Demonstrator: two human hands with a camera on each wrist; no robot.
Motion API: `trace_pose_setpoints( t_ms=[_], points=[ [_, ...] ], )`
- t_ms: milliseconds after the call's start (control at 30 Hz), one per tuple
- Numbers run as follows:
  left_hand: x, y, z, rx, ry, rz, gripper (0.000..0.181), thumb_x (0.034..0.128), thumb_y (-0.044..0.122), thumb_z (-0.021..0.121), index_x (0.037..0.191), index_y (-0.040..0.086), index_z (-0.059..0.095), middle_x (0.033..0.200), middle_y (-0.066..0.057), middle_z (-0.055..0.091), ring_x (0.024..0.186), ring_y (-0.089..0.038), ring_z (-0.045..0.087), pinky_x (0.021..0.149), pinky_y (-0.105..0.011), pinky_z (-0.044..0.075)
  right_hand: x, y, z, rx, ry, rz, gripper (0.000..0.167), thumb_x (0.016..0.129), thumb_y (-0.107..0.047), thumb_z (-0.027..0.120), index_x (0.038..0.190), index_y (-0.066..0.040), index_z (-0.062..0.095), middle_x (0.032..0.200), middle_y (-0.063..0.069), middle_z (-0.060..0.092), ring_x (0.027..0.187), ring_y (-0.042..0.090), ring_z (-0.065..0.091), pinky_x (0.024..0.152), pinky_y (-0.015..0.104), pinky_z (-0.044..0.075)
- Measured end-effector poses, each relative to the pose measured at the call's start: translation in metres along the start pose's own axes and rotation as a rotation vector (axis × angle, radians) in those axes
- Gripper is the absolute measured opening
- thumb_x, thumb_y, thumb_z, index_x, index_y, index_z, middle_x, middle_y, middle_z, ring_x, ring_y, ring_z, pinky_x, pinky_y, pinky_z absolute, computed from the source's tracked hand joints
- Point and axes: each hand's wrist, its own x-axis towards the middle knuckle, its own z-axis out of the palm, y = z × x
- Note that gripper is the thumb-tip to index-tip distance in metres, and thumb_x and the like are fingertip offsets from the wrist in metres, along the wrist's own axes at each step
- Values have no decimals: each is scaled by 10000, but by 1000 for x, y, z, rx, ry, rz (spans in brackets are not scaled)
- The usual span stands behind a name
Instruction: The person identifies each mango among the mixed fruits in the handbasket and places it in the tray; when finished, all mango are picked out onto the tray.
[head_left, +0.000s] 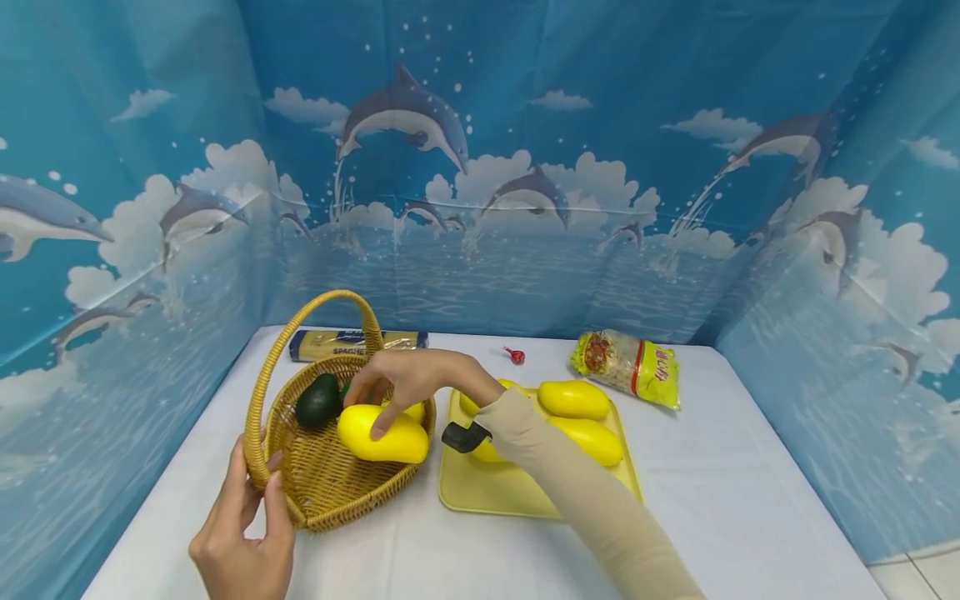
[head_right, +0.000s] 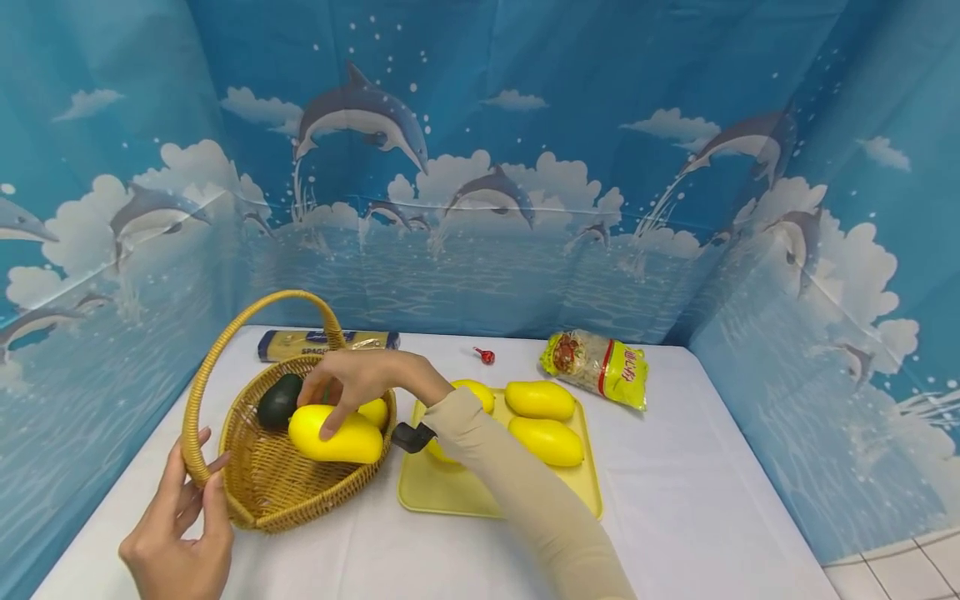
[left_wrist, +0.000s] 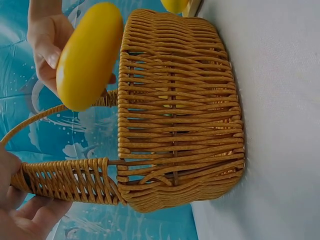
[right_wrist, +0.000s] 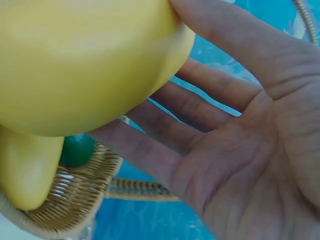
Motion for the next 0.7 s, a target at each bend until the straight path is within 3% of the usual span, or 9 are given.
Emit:
trace_pose_setpoints(
  t_ms=[167, 467, 700],
  points=[
    [0, 0, -1, 20, -23, -29, 685, 961, -92, 718, 1602, 22, 506, 1427, -240, 662, 1209, 216, 541, 939, -48, 497, -20, -12, 0, -27, -35, -8, 541, 943, -142, 862, 1430, -2, 672, 1400, 150, 699, 1119, 84, 710, 1032, 269, 604],
    [0, -3, 4, -62, 68, 44, 738, 843, -233, 752, 1529, -20, 584, 1392, -226, 692, 1179, 151, 621, 900, -37, 504, -53, -18, 13, -36, -53, 28, 585, 943, -149, 864, 1458, 19, 644, 1388, 139, 711, 1152, 91, 698, 1005, 224, 601],
    [0, -3, 3, -53, 71, 49, 711, 862, -201, 749, 1529, -14, 586, 1290, -293, 720, 1140, 184, 606, 887, -29, 501, -77, -15, 25, -18, -16, 77, 592, 942, -165, 868, 1465, -2, 645, 1396, 109, 712, 1156, 71, 695, 928, 202, 626]
  ],
)
